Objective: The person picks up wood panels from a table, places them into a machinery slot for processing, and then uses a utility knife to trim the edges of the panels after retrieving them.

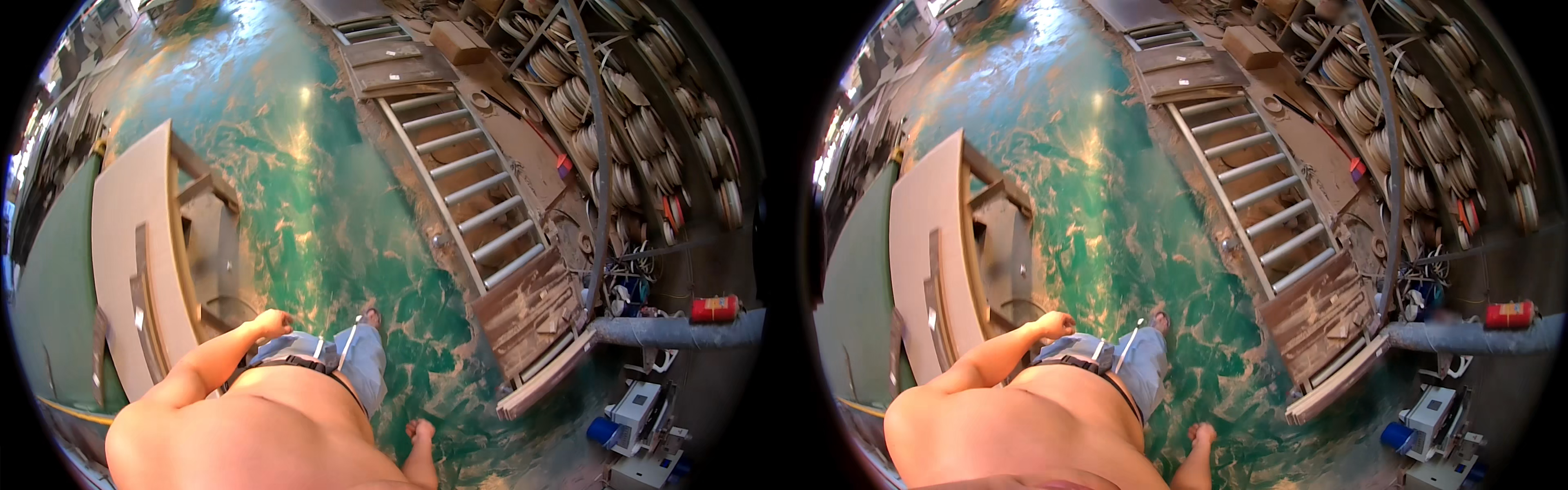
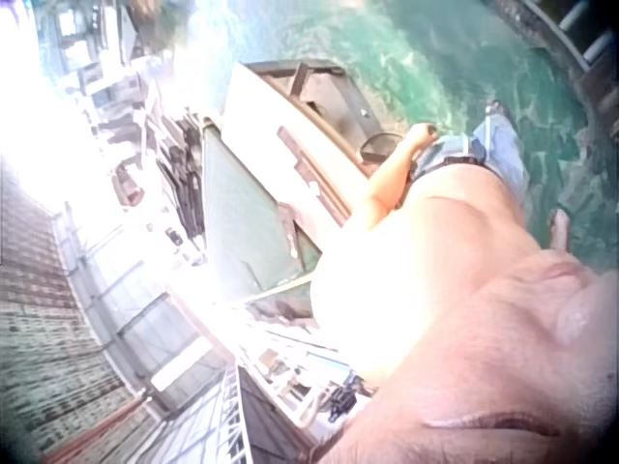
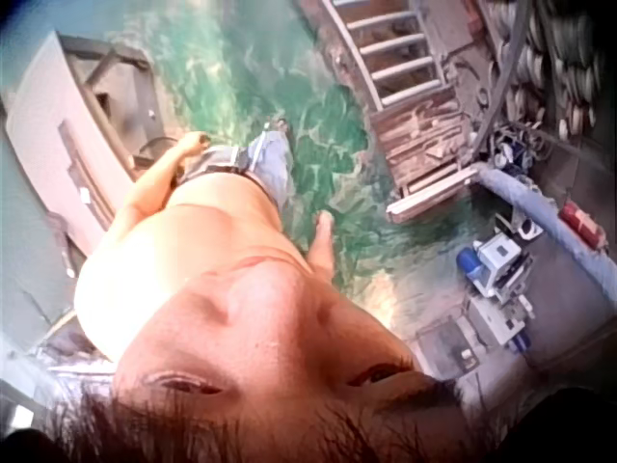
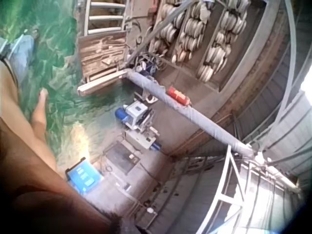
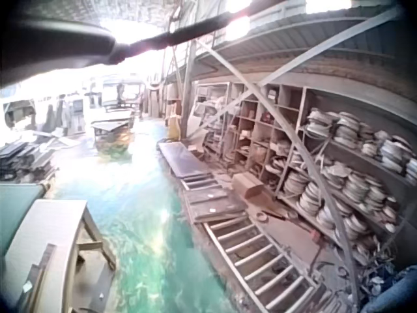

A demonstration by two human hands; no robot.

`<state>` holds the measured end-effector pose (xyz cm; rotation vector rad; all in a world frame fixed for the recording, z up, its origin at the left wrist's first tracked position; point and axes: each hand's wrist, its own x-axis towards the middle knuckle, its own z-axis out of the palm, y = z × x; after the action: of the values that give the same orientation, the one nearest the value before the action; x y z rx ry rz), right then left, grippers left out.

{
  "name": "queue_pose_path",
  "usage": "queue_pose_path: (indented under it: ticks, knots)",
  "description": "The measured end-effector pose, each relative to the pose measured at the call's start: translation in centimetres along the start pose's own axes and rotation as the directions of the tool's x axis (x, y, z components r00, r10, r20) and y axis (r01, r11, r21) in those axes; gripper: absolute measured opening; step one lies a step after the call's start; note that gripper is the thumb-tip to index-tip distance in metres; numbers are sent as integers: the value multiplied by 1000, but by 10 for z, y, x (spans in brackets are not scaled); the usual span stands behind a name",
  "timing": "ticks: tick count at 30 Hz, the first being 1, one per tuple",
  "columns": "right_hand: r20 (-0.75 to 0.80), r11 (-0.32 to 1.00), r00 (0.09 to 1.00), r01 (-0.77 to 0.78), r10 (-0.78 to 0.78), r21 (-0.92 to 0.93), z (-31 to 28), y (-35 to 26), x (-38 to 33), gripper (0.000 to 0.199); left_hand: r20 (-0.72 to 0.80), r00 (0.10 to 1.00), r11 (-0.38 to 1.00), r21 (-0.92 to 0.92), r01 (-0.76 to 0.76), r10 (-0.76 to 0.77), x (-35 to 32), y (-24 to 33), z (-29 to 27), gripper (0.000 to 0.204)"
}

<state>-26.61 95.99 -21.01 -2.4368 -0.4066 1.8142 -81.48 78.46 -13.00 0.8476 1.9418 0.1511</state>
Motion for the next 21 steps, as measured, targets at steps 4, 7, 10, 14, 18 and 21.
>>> queue_pose_path:
  ticks: [4, 7, 10, 14, 18, 21]
  knots:
    - [296, 946, 914, 313, -276, -84, 165, -152, 26, 15, -62, 989, 983, -132, 125, -134, 63, 22, -125, 40]
    - [412, 777, 817, 544, -404, -316, 318, -282, 29, 17, -267, 947, 961, -254, 111, -179, 116, -7, -220, 36]
    - [551, 501, 677, 734, -488, -458, 456, -400, 23, 21, -342, 881, 929, -288, 232, -326, 173, -29, -328, 34]
    - [564, 485, 649, 759, -511, -434, 628, -516, 27, 21, -349, 840, 901, -283, 329, -416, 307, -88, -437, 31]
    - [530, 654, 742, 645, -410, -396, 788, -591, 29, 27, -314, 858, 910, -226, 347, -406, 485, -99, -503, 33]
    - [495, 628, 777, 616, -388, -475, 915, -664, 31, 47, -357, 924, 990, -69, 120, -137, 627, -92, -552, 41]
